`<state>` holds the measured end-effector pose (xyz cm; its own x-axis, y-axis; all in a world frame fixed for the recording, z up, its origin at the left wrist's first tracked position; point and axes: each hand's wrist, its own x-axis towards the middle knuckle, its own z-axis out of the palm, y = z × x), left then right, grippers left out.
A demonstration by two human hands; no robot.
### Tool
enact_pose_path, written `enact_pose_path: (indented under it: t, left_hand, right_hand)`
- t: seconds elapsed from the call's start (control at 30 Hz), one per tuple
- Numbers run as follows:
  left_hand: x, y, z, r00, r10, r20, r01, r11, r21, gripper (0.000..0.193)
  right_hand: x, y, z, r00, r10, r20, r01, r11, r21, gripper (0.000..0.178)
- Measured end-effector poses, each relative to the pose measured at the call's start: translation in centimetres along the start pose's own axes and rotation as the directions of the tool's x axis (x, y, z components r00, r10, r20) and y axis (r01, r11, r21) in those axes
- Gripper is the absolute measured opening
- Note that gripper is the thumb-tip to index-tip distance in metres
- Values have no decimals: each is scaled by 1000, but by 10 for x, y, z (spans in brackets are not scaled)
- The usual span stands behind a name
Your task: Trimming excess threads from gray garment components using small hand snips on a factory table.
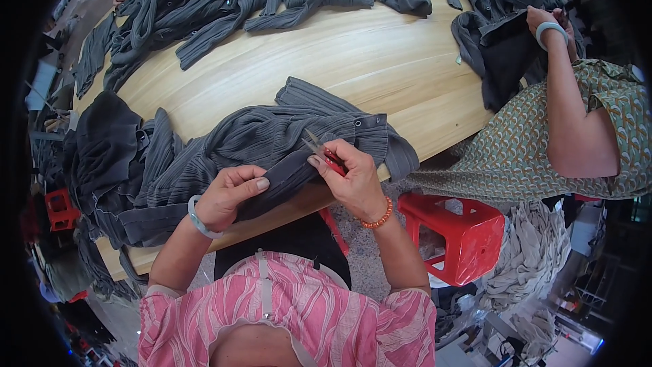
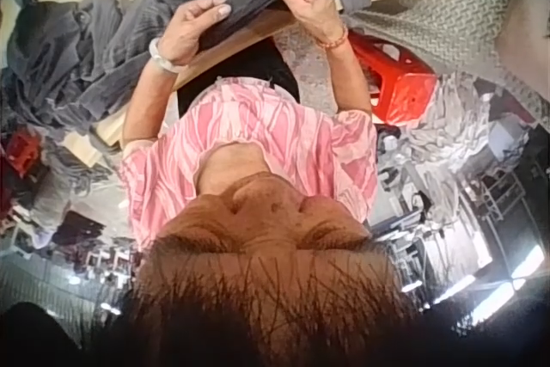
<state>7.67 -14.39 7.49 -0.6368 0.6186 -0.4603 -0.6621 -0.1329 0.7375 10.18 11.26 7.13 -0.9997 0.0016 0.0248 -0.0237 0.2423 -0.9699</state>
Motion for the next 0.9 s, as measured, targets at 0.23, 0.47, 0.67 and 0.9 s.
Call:
enact_pose_path:
  t: [0.23,0.47,0.67,0.9]
  left_hand:
    - [2,-5,-6,998,-70,11,71,989,-131,20]
    - [2,-7,-6,1000,-1,-29,-4,984,-181,20]
    - [3,-10,-5,999,-15,-41,6,978,-207,21]
    - [3,-10,-4,998,11,-57,-22,981,-191,23]
  right_hand:
    - [-3,-1,2,998,-60,-16,58,992,-109,22]
    - [-19,-2,-10,970,-216,109,231,960,-159,49]
    - [-26,-6,-1,965,-209,160,241,946,-217,47]
    - [-26,-11,4,923,-332,193,379,871,-313,48]
